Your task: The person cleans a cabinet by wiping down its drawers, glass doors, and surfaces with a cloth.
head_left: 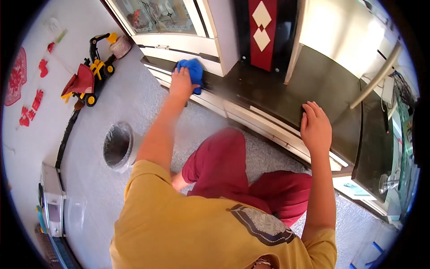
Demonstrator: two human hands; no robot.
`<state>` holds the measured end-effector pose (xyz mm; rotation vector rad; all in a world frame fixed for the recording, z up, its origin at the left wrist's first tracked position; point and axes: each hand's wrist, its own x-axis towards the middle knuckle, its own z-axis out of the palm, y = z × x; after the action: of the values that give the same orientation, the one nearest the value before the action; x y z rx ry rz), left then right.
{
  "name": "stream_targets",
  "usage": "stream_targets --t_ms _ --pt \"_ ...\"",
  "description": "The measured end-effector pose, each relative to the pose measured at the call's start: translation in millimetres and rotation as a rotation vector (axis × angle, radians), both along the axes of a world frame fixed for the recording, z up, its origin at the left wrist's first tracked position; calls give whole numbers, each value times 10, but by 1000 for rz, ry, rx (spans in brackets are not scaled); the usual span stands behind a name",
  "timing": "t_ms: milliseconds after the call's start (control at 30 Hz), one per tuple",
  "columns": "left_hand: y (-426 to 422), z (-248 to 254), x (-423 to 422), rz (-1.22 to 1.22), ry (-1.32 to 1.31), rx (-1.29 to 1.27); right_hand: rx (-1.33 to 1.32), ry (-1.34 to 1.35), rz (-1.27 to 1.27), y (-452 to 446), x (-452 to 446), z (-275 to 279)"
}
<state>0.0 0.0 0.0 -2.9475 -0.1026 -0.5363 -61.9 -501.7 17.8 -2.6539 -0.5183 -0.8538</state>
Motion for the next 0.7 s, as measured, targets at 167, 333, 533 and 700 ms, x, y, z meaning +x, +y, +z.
stream_targets --t_ms 167,333,533,700 --pt "-851 94 -270 -27 -48 78 33 -93 39 -69 -77 26" --pt "-825 291 -152 41 265 15 21 -144 68 -83 -53 -30" --pt "-570 300 -49 -110 249 -132 -2 -96 36 -105 -47 -36" --pt "-525 92 127 95 224 -561 7 -62 19 -99 -38 -67"
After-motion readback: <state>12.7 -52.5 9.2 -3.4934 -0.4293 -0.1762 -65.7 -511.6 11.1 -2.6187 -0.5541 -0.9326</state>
